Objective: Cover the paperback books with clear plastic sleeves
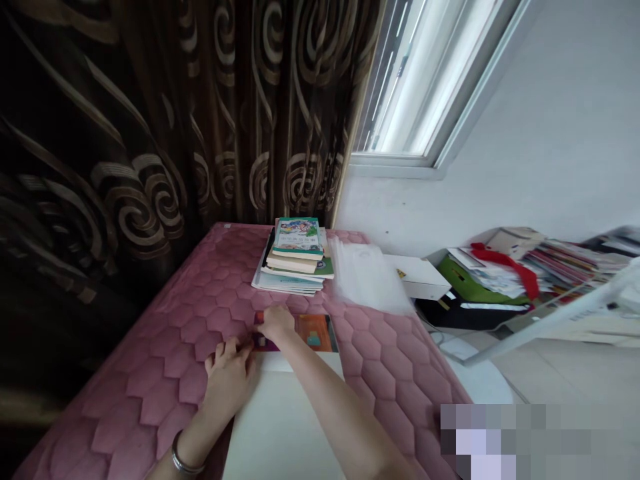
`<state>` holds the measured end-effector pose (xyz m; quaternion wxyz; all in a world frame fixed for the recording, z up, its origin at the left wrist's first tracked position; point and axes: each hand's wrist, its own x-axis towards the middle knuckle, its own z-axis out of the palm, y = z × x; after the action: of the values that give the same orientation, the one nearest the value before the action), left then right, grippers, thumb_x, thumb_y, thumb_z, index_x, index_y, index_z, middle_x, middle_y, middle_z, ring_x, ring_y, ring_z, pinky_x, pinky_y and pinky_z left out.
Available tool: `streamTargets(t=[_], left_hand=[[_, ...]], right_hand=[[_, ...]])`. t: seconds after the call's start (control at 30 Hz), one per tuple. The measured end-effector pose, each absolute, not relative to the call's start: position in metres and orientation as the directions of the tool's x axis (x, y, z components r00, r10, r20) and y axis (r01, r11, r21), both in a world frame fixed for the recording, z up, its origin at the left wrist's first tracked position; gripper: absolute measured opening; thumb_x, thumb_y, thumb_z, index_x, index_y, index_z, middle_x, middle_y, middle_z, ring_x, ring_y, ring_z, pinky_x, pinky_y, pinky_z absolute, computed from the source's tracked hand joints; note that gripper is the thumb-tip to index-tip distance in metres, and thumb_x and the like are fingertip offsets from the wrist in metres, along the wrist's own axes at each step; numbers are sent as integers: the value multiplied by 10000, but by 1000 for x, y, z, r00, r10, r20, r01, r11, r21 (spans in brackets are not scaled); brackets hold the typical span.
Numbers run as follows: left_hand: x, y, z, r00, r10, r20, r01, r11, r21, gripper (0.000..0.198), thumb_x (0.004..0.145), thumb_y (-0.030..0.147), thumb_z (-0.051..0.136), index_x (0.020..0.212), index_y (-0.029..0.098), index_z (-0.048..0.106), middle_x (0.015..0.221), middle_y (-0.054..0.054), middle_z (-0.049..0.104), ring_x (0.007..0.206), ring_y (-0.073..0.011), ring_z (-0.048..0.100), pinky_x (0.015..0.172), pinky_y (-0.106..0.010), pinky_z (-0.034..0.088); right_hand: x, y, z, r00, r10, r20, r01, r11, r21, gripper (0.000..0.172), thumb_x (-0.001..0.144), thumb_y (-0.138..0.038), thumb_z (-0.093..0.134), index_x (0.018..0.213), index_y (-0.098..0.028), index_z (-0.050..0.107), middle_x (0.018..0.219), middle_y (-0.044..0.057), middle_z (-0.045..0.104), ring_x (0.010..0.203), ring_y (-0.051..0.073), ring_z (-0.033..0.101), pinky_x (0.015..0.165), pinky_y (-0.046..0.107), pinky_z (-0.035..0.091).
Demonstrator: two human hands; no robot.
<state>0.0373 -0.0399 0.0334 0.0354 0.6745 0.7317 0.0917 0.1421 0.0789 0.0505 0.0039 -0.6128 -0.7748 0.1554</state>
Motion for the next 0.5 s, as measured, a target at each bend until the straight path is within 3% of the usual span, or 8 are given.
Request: streamTargets(t=[0.3, 0.5], left_hand=[[36, -39, 27, -70, 992, 108, 987, 53, 149, 373, 916, 286, 374, 1189, 272, 629, 1137, -107, 551, 1020, -267, 469, 839, -434, 354], [38, -39, 31, -77, 992, 102, 988, 62, 144, 360, 909, 288, 377, 1148, 253, 644, 1146, -114, 557, 1040, -279, 471, 841, -439, 353]], right_hand=[[125, 107, 50, -117, 973, -199, 977, 77, -197, 609, 831, -632, 506, 1105, -112, 666, 1053, 216, 685, 984, 301, 665, 756, 359, 525], [134, 84, 51, -256, 959, -126, 953, 228, -199, 505, 857, -601, 486, 1004, -172, 710, 1039, 142, 708, 1008, 255, 652, 867, 328, 465]])
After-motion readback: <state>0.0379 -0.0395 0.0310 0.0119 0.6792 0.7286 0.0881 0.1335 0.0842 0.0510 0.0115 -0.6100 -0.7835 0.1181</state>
